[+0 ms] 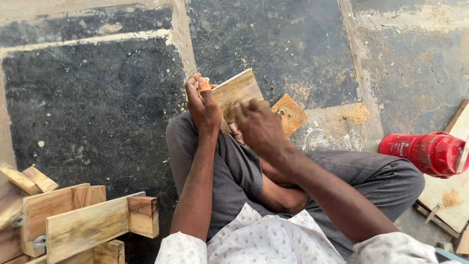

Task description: The person sits cross-legged on the floor and sands wooden furniture parts, holding each piece against their lap and rubbing it with a sanding block. They turn the pieces over to sand different sides and set finished pieces aside with other completed wooden components.

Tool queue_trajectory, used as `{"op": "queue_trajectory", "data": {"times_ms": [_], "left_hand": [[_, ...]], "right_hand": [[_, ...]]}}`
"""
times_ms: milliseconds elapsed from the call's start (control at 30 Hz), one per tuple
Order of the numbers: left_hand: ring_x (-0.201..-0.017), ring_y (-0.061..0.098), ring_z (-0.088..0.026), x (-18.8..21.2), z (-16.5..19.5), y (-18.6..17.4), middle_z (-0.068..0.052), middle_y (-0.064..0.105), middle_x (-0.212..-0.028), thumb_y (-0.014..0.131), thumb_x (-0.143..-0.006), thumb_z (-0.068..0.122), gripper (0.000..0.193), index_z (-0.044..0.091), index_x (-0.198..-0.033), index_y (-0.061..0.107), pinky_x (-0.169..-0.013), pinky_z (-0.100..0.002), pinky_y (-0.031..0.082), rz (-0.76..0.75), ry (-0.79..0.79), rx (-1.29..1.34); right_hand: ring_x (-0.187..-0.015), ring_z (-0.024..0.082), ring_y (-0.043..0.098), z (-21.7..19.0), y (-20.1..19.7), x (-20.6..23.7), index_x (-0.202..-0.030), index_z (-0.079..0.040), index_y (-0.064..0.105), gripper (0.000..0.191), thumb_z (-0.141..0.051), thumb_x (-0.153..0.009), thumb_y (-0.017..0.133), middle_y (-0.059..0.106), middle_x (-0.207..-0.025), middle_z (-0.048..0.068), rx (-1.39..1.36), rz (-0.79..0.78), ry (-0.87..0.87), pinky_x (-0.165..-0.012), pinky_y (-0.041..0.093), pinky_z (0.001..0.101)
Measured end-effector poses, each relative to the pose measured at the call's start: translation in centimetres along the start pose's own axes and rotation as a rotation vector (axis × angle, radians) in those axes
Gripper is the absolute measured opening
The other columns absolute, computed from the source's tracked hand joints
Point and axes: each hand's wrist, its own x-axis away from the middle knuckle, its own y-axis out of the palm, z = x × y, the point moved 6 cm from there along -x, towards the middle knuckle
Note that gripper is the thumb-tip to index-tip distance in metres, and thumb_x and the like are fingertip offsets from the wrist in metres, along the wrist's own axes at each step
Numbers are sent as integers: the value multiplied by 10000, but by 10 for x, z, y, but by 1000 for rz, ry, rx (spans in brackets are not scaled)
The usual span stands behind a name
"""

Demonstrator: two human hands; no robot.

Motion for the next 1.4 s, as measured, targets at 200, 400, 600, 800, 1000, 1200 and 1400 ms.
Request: {"op": "queue_trajectory", "data": {"times_ms": [200, 400, 600, 800, 1000, 1200, 1400], "left_hand": [[-929, 742, -230, 0, 6, 5, -152, 729, -1002, 436, -1099, 372, 465, -17, -1343, 518, -811, -356, 575, 22, 49, -23], [-957, 749, -241, -4, 4, 7, -155, 735, -1038, 415, -1099, 388, 465, 13, -1356, 509, -803, -365, 602, 20, 6, -31], [-940, 732, -295, -1, 7, 9, -197, 728, -1053, 431, -1103, 390, 466, 16, -1372, 496, -794, -417, 560, 23, 48, -75], [-940, 745, -314, 2, 9, 7, -192, 730, -1035, 407, -1106, 415, 469, 43, -1384, 474, -788, -434, 576, 27, 6, -52], [-913, 746, -286, 3, 16, 14, -177, 731, -993, 386, -1109, 418, 480, 36, -1391, 457, -770, -418, 572, -4, 8, -75], [-895, 767, -280, 4, 11, 13, -153, 756, -963, 359, -1122, 446, 501, 55, -1425, 436, -773, -407, 583, -45, 12, -39], [-872, 772, -272, -21, 8, 32, -169, 724, -1011, 333, -1076, 467, 528, 78, -1425, 404, -707, -414, 615, -232, -124, -92]], "right_hand": [[-974, 217, 589, 0, 15, 8, -1129, -47, 673, 208, -166, -1016, 545, 702, -1030, 69, -124, -490, -29, -968, 499, 337], [-1020, 176, 568, -10, -16, 1, -1215, 37, 679, 434, -158, -833, 610, 686, -1185, 80, 145, 158, -321, -958, 517, 261], [-1039, 210, 585, -3, 0, 2, -1115, -33, 696, 297, -172, -862, 626, 659, -1018, 46, 9, -43, -247, -884, 522, 337], [-997, 162, 577, -10, -11, 2, -1155, -3, 700, 377, -163, -821, 631, 677, -1014, 25, 103, 36, -430, -901, 526, 274], [-998, 173, 597, 14, -24, -18, -1048, -34, 705, 235, -202, -891, 653, 704, -1011, 22, 125, 82, -321, -871, 513, 314], [-998, 156, 599, -1, 8, -27, -1092, -57, 717, 248, -211, -907, 663, 691, -901, 2, 176, -263, -383, -960, 497, 296], [-1023, 128, 568, 30, -25, -8, -1168, -257, 705, 380, -227, -789, 691, 673, -1046, -85, 217, -26, -500, -898, 465, 294]]}}
